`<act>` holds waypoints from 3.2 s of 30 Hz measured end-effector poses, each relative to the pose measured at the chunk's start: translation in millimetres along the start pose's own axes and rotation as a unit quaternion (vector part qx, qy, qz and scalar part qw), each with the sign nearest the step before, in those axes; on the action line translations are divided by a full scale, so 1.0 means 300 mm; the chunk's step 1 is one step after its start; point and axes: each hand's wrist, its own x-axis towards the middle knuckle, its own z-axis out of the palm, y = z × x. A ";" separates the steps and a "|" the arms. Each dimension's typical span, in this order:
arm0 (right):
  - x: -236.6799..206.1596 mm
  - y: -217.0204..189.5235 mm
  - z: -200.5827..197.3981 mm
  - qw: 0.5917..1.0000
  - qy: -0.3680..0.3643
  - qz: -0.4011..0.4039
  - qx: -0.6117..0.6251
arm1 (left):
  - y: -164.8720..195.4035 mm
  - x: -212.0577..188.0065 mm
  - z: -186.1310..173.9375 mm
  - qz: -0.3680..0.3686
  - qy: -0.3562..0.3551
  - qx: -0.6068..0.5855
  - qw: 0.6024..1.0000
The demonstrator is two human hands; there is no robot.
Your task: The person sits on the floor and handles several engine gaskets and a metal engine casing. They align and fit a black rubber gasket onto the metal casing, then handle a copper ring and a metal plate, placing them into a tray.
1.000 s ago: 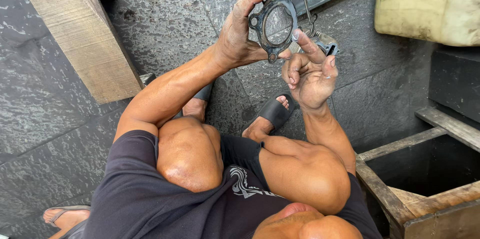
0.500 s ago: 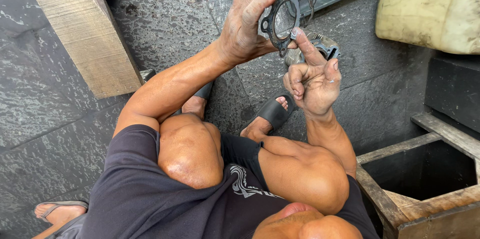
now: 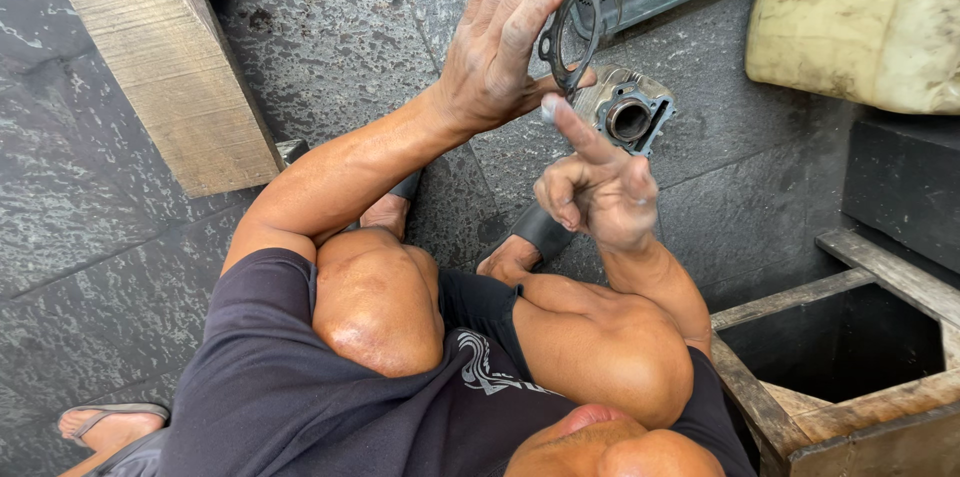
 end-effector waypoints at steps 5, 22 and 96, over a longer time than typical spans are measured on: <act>0.016 -0.046 -0.056 0.962 0.133 -0.182 -0.156 | 0.011 -0.007 -0.024 -0.082 -0.079 -0.240 0.964; 0.099 0.061 -0.105 0.935 0.192 -0.229 -0.193 | 0.061 -0.038 0.021 -0.040 -0.143 -0.205 0.967; 0.029 0.080 -0.180 0.935 0.132 -0.256 -0.208 | 0.014 -0.030 -0.057 -0.222 -0.238 -0.517 0.791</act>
